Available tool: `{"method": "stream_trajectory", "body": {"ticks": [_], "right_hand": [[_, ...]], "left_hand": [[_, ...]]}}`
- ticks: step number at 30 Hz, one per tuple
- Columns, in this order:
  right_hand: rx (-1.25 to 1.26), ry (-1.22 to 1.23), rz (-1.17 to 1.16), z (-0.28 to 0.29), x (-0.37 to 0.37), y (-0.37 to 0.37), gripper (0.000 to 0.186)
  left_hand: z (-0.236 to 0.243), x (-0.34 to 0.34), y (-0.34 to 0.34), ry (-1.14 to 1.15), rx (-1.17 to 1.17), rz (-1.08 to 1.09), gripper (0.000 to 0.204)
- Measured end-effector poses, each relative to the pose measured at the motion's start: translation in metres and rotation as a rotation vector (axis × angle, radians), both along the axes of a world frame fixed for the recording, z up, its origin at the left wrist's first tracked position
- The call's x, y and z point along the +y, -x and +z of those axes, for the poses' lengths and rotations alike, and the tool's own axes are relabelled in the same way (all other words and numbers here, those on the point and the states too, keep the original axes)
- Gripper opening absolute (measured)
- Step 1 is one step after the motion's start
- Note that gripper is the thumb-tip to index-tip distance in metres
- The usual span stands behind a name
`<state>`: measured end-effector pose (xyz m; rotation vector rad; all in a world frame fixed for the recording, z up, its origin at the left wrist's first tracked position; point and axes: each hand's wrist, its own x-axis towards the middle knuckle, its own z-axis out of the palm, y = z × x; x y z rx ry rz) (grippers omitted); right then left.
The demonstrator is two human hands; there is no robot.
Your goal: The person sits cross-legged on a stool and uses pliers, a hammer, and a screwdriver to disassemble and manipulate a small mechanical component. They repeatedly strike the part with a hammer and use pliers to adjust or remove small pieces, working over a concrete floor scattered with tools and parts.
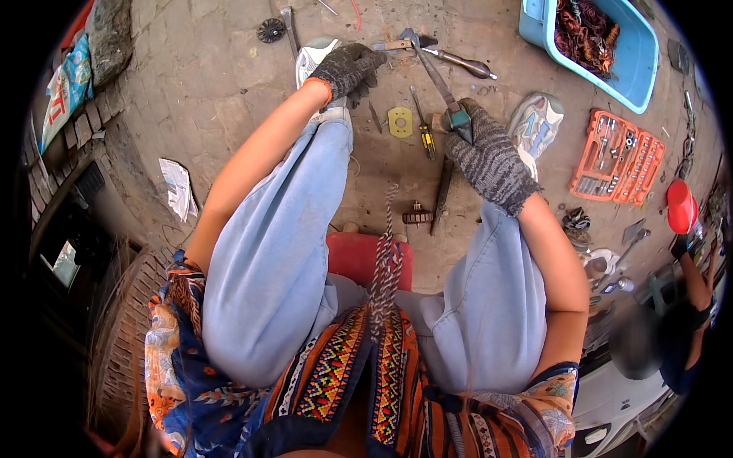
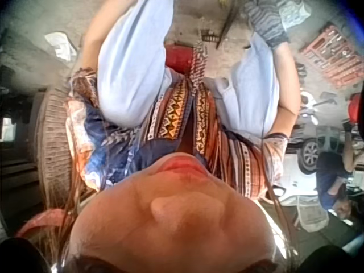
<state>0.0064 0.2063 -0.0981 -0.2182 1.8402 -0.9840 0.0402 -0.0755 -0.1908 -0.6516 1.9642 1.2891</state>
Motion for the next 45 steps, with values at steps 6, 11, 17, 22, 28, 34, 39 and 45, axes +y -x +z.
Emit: {"method": "stream_trajectory", "body": {"ticks": [6,11,17,22,28,34,39,45], "right_hand": [[0.117,-0.125,0.105,-0.001,-0.003,0.002,0.055],[0.250,-0.144,0.160,0.002,-0.005,-0.002,0.035],[0.298,-0.136,0.134,0.003,-0.002,-0.006,0.047],[-0.375,0.106,-0.061,0.024,-0.001,0.005,0.051],[-0.257,0.085,0.060,0.049,-0.004,0.014,0.050],[-0.141,0.196,0.061,0.016,0.007,0.008,0.050],[-0.214,0.214,0.109,0.013,0.004,0.004,0.052],[-0.225,0.131,0.137,0.023,-0.009,0.011,0.054]], "left_hand": [[0.054,0.001,-0.003,0.326,0.789,-0.227,0.054],[0.092,0.006,0.002,0.363,0.870,-0.442,0.033],[0.089,0.010,-0.008,0.515,0.998,-0.587,0.021],[0.080,0.006,-0.019,0.127,1.119,-0.409,0.023],[0.084,0.006,-0.035,-0.060,0.873,-0.268,0.025],[0.103,-0.004,-0.010,0.421,1.017,-0.505,0.023],[0.109,-0.003,-0.010,0.485,0.946,-0.586,0.023],[0.114,0.004,-0.009,0.529,0.902,-0.555,0.028]]}}
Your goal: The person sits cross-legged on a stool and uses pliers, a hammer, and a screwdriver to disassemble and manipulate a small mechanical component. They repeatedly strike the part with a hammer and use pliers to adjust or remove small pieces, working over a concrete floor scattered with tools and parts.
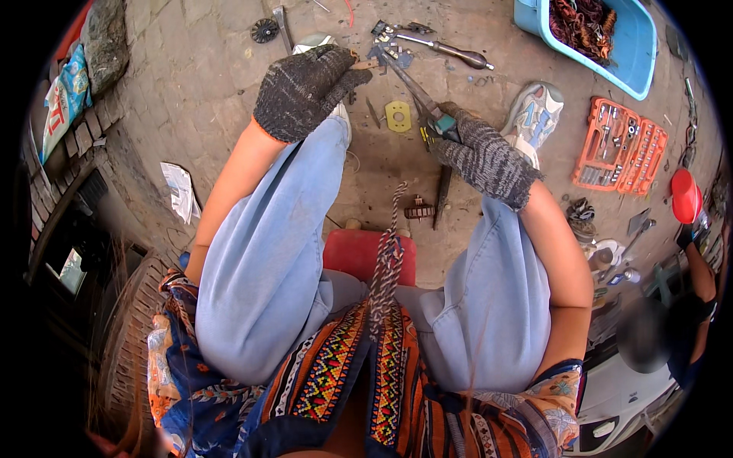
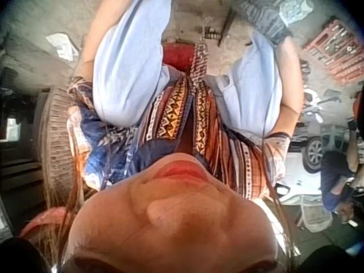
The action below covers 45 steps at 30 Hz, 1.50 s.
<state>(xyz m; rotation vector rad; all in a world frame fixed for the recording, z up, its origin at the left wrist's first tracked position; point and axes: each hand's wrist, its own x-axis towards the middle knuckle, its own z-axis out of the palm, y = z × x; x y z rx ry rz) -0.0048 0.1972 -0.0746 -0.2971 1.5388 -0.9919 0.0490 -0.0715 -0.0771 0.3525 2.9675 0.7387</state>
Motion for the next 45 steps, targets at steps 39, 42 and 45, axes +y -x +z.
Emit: {"method": "stream_trajectory", "body": {"ticks": [39,42,45], "right_hand": [[-0.445,0.069,-0.190,0.003,-0.006,-0.003,0.022],[-0.487,0.045,-0.257,0.006,-0.011,-0.003,0.020],[-0.416,-0.014,-0.213,0.005,-0.013,-0.002,0.019]], "left_hand": [[-0.015,0.003,-0.007,-0.880,-0.355,0.239,0.024],[-0.027,-0.007,-0.010,-0.185,-0.007,0.060,0.022],[-0.005,-0.002,-0.002,-0.005,-0.109,0.096,0.025]]}}
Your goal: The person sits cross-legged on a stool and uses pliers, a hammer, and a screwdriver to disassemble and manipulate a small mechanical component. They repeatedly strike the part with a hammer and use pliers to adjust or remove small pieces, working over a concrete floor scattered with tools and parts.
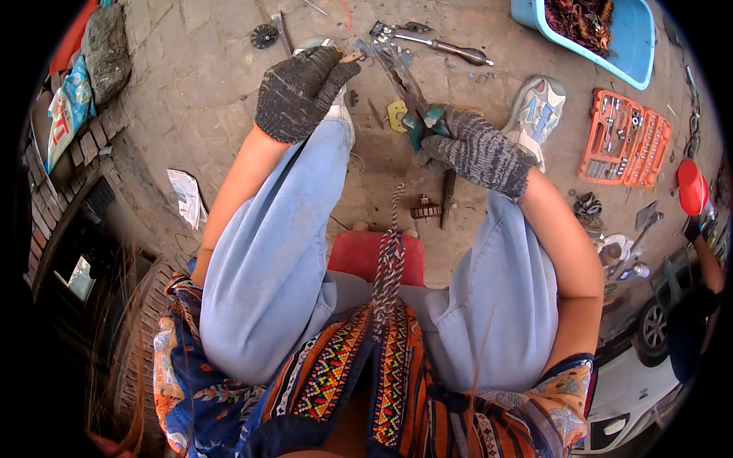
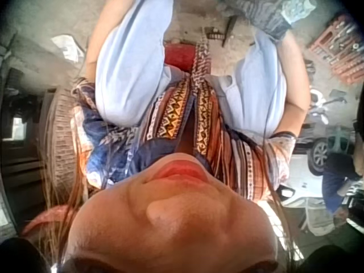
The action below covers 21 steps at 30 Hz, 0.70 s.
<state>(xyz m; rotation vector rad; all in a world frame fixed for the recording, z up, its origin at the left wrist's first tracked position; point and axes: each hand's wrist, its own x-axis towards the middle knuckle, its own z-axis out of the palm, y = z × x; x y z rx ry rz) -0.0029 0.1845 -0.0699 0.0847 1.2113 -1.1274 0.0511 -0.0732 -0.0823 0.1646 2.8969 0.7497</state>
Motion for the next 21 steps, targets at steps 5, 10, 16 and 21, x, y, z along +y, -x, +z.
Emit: {"method": "stream_trajectory", "body": {"ticks": [5,10,16,21], "right_hand": [[0.346,0.017,0.102,-0.003,0.000,-0.001,0.018],[0.545,-0.011,0.226,-0.002,-0.003,0.000,0.019],[0.506,-0.090,0.367,0.010,-0.010,0.005,0.027],[0.343,-0.058,0.222,-0.013,0.002,-0.011,0.039]], "left_hand": [[0.007,0.002,0.005,0.100,0.089,-0.089,0.024],[0.004,0.005,0.007,0.094,0.111,-0.152,0.025],[-0.004,0.001,0.001,0.045,0.202,-0.177,0.025],[-0.007,0.007,0.001,-0.244,0.138,-0.097,0.024]]}}
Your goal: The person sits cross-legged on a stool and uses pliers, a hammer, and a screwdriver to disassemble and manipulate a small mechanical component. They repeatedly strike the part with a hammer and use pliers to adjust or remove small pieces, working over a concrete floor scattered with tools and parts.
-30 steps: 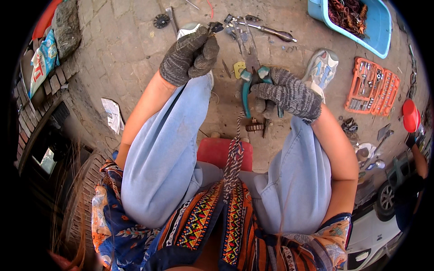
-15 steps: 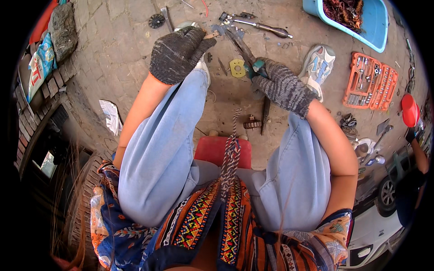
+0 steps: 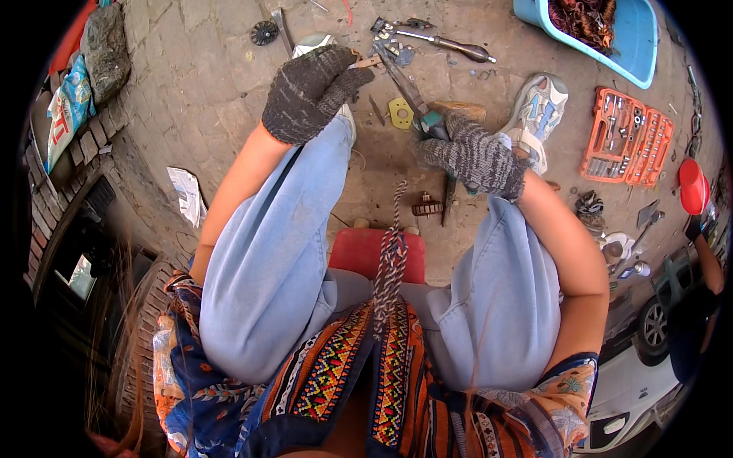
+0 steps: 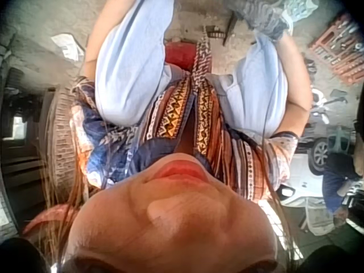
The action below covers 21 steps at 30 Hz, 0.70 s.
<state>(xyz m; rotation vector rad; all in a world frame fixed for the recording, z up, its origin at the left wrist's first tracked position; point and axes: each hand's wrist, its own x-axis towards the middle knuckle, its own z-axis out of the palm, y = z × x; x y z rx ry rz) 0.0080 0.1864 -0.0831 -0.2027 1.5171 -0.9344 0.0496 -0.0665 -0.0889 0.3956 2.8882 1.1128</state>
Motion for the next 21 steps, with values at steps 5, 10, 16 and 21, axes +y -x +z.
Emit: {"method": "stream_trajectory", "body": {"ticks": [5,10,16,21], "right_hand": [[0.710,-0.032,0.076,0.015,-0.012,0.001,0.035],[0.928,-0.040,0.093,0.008,-0.007,-0.001,0.039],[0.847,-0.069,0.107,0.010,-0.005,0.000,0.043],[0.624,0.008,0.041,0.011,0.002,-0.012,0.044]], "left_hand": [[0.022,0.002,0.002,-0.931,-0.957,0.290,0.023],[0.004,-0.010,-0.001,-0.569,-0.363,-0.261,0.036],[-0.006,-0.001,-0.015,-0.258,0.045,-0.260,0.028],[0.007,0.010,-0.018,0.166,-0.036,-0.240,0.027]]}}
